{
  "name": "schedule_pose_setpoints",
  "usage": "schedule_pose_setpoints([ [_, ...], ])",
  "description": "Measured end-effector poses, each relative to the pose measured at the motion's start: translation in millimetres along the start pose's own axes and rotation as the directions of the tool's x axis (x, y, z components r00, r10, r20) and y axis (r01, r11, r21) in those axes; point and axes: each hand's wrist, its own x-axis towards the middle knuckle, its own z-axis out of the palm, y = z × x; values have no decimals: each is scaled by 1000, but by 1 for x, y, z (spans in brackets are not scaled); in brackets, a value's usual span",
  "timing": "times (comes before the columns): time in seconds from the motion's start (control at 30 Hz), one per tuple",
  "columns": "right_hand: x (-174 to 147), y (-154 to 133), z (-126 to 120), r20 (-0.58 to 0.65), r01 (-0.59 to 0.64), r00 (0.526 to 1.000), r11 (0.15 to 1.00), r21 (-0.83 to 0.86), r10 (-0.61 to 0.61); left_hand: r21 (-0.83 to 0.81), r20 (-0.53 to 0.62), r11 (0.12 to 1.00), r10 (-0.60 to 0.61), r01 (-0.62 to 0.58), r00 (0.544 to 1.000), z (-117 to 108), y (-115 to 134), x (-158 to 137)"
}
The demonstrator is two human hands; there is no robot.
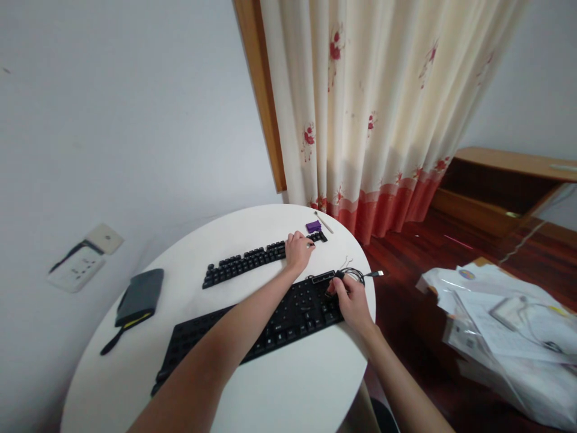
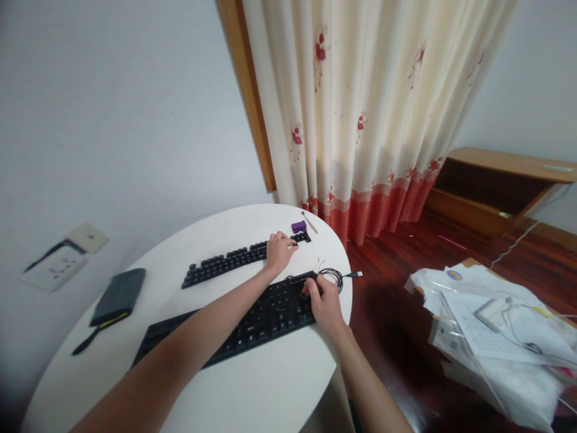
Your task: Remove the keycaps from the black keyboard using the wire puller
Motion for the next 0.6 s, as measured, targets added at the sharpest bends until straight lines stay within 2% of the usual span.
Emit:
schedule_pose_setpoints([
  [0.43, 2, -2, 0, 2, -5, 1000, 1000, 5, 5, -19, -40, 1000, 7, -7, 999, 4, -3, 0],
  [0.6, 2, -2, -1, -11, 2, 1000, 1000, 19, -2, -45, -69, 999, -8, 5, 998, -3, 0, 0],
])
